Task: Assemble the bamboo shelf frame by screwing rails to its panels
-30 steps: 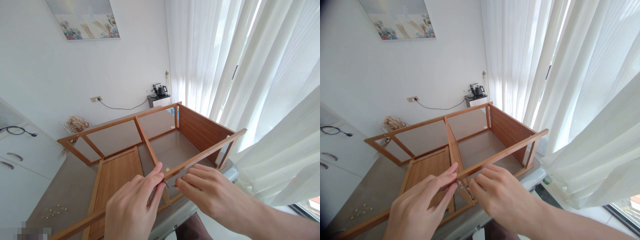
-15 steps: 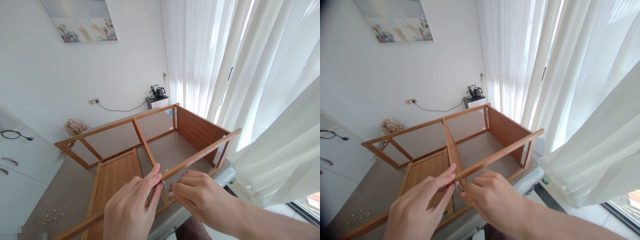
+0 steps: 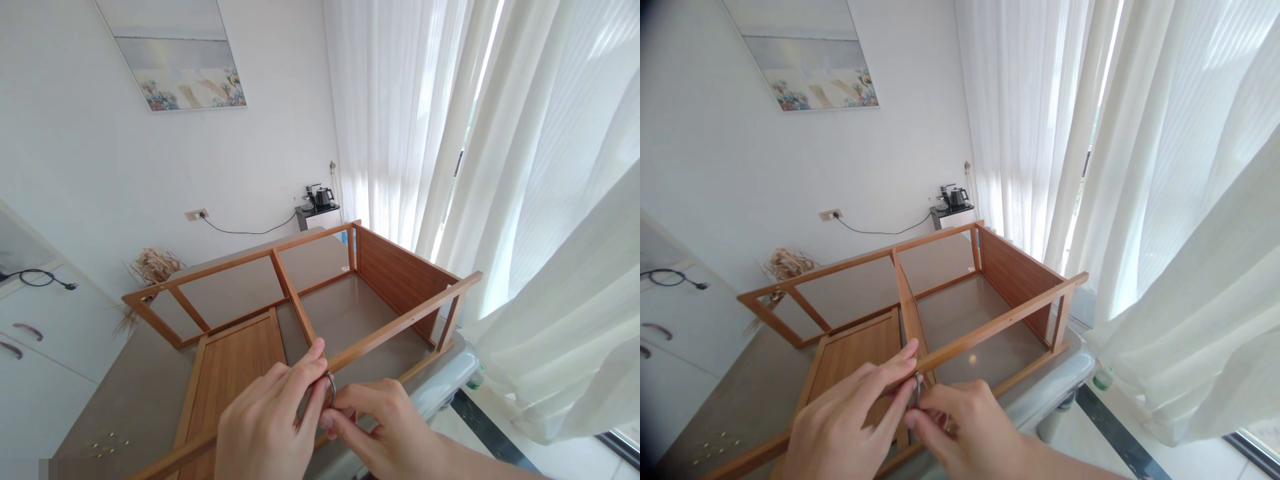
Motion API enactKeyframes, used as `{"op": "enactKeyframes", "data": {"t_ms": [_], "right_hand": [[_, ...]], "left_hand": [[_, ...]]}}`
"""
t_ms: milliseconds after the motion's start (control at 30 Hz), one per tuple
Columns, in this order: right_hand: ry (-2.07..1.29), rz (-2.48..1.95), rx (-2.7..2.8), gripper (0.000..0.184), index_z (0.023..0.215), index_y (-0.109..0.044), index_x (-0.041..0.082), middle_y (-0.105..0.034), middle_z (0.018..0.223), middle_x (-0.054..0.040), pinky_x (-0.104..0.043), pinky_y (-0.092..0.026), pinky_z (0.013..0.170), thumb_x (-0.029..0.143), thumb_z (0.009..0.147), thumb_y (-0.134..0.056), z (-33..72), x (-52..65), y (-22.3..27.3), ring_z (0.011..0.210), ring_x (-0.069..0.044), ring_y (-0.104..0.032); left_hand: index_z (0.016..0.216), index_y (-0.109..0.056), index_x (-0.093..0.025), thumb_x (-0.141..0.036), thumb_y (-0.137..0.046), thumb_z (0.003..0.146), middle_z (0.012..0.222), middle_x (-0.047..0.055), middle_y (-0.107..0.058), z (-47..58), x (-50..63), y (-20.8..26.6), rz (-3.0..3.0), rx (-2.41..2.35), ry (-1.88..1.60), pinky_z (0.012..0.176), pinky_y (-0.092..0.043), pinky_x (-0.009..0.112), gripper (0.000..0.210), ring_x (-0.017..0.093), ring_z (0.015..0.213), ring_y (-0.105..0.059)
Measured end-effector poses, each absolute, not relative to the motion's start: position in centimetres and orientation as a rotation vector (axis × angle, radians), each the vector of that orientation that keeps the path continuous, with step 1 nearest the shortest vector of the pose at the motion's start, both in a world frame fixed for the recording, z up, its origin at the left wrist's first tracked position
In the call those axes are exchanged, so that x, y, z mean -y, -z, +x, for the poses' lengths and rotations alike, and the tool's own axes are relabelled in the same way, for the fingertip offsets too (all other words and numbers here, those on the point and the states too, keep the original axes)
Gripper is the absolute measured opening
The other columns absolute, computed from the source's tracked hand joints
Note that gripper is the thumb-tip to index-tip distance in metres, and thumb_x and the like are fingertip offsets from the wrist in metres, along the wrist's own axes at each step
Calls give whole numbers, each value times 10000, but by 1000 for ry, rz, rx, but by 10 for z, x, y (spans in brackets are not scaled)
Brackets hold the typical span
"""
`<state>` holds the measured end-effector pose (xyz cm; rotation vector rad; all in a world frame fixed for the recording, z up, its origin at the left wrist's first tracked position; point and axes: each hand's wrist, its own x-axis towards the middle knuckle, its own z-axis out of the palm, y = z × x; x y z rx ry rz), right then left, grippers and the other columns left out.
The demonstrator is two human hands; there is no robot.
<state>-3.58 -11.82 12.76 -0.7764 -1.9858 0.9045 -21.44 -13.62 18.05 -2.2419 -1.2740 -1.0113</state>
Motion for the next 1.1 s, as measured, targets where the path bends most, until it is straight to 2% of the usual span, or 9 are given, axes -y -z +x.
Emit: {"op": "enactKeyframes", "data": {"t_ms": [167,300,400,467,533,667,1100], "right_hand": [[-519,-763,2110,215,805,-609,183,-568,650,26,-185,-378,601,252,994,-534,-23,117,-128,584,-79,-496],[-450,-760,2150,211,822,-618,179,-539,626,40,-199,-358,570,254,1002,-536,-24,117,-127,549,-77,-463],[-215,-638,2244,226,807,-603,161,-556,634,21,-247,-346,571,193,1005,-500,-26,120,-129,550,-100,-443],[-102,-591,2269,172,869,-621,148,-581,666,6,-268,-344,583,170,998,-510,-24,121,-132,575,-116,-450],[-78,-600,2255,108,976,-633,137,-602,705,-2,-271,-353,597,168,994,-532,-17,119,-137,604,-122,-471],[-46,-628,2268,131,1078,-626,140,-620,754,-10,-270,-367,616,163,1004,-520,0,110,-146,634,-120,-503],[94,-608,2345,211,967,-626,145,-517,668,9,-287,-335,577,170,1033,-427,0,105,-158,588,-128,-416]], "left_hand": [[992,-654,-263,-220,-569,943,1090,-91,-758,-210,135,-183,-2233,1287,1050,664,-526,225,107,88,717,-714],[995,-660,-263,-223,-578,942,1084,-94,-759,-210,136,-182,-2222,1284,1056,667,-526,218,106,85,700,-709],[1019,-662,-263,-233,-579,945,1054,-87,-766,-210,136,-183,-2232,1278,1053,663,-527,214,115,88,701,-709],[1015,-662,-257,-240,-583,946,1065,-82,-765,-210,136,-183,-2237,1271,1057,665,-529,210,106,87,706,-709],[995,-662,-253,-243,-594,943,1090,-80,-760,-210,136,-183,-2234,1272,1063,678,-531,208,87,87,711,-710],[967,-662,-248,-246,-620,931,1094,-83,-759,-210,136,-183,-2220,1280,1072,707,-537,206,55,88,697,-706],[987,-658,-243,-213,-607,935,1134,-67,-748,-210,138,-185,-2279,1331,1028,726,-552,211,79,93,751,-714]]}}
